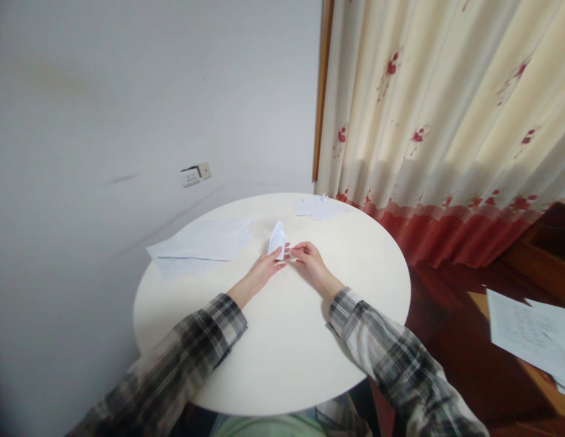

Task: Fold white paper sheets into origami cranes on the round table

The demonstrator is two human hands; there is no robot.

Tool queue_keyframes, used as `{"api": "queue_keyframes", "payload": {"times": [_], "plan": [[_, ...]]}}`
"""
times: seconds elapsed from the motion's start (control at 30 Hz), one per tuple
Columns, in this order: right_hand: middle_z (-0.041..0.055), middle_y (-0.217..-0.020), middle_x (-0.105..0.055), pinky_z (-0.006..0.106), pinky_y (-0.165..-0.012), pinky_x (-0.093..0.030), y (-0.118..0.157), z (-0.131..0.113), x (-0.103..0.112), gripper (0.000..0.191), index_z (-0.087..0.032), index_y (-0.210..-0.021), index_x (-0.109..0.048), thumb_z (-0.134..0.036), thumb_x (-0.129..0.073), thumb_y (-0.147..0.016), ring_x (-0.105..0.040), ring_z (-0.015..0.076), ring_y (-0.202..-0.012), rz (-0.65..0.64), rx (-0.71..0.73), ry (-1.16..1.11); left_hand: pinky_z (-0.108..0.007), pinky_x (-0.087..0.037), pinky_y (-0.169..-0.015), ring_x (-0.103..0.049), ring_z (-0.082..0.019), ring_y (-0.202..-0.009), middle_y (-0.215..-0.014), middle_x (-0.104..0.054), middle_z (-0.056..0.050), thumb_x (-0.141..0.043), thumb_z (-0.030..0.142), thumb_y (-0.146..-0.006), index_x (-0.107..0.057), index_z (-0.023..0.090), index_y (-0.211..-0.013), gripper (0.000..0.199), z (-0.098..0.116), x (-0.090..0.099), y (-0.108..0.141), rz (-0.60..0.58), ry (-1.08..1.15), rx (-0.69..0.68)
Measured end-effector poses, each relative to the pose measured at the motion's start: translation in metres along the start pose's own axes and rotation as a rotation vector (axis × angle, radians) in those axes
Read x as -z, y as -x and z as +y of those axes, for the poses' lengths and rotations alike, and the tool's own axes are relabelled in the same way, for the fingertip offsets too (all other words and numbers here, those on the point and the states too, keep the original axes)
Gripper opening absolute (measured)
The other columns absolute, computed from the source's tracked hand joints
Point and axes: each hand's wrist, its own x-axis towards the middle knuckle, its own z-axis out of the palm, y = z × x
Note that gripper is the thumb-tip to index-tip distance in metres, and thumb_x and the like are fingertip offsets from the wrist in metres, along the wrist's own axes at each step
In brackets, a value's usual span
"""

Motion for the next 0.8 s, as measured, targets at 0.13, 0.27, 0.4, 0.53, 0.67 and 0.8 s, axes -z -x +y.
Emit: {"api": "queue_keyframes", "payload": {"times": [0.13,0.27,0.4,0.53,0.67,0.8], "plan": [[-0.0011,-0.065,-0.058,0.024,-0.058,-0.034,-0.001,0.005,-0.002,0.022,-0.015,-0.067,-0.056,-0.032,-0.068,-0.061,-0.049,0.0089,-0.059,-0.154,-0.019,0.117,-0.031,-0.043,-0.083,-0.056,-0.019,-0.096,-0.111,-0.060,-0.011,-0.061,0.031,-0.073,-0.062,0.014,-0.101,0.033,0.001,-0.002,0.002,-0.033,-0.017,-0.018],[-0.0019,-0.061,-0.056,0.024,-0.057,-0.034,-0.004,0.015,-0.003,0.025,-0.015,-0.065,-0.055,-0.035,-0.068,-0.061,-0.048,0.0085,-0.057,-0.218,0.002,0.109,-0.032,-0.041,-0.087,-0.055,-0.019,-0.098,-0.108,-0.061,-0.011,-0.063,0.034,-0.072,-0.060,0.013,-0.103,0.038,0.000,-0.004,0.004,-0.058,-0.109,-0.021],[-0.0022,-0.059,-0.056,0.023,-0.056,-0.034,-0.005,0.014,-0.002,0.023,-0.015,-0.064,-0.053,-0.033,-0.067,-0.062,-0.048,0.0084,-0.055,-0.173,0.002,0.096,-0.032,-0.043,-0.082,-0.058,-0.017,-0.086,-0.100,-0.063,-0.011,-0.061,0.042,-0.072,-0.057,0.011,-0.104,0.045,-0.003,-0.002,0.000,-0.104,-0.126,-0.015],[-0.0025,-0.056,-0.054,0.023,-0.053,-0.033,-0.003,0.006,-0.003,0.021,-0.016,-0.062,-0.052,-0.031,-0.066,-0.061,-0.047,0.0083,-0.053,-0.117,0.017,0.104,-0.032,-0.044,-0.080,-0.058,-0.016,-0.079,-0.094,-0.064,-0.012,-0.050,0.053,-0.074,-0.057,0.009,-0.102,0.052,-0.004,-0.002,-0.003,-0.159,-0.087,-0.014],[-0.0040,-0.053,-0.052,0.022,-0.051,-0.031,-0.005,0.010,-0.001,0.019,-0.016,-0.063,-0.051,-0.029,-0.064,-0.061,-0.045,0.0079,-0.050,-0.091,0.024,0.131,-0.032,-0.043,-0.081,-0.057,-0.017,-0.083,-0.097,-0.063,-0.012,-0.053,0.054,-0.072,-0.056,0.009,-0.103,0.054,-0.002,-0.004,0.000,-0.142,-0.178,-0.048],[-0.0052,-0.053,-0.049,0.022,-0.051,-0.032,-0.011,0.023,0.002,0.020,-0.015,-0.063,-0.050,-0.030,-0.063,-0.063,-0.043,0.0073,-0.050,-0.151,0.072,0.208,-0.032,-0.042,-0.082,-0.056,-0.018,-0.088,-0.101,-0.061,-0.011,-0.054,0.053,-0.071,-0.055,0.012,-0.104,0.053,-0.002,-0.005,0.001,-0.134,-0.266,-0.037]]}}
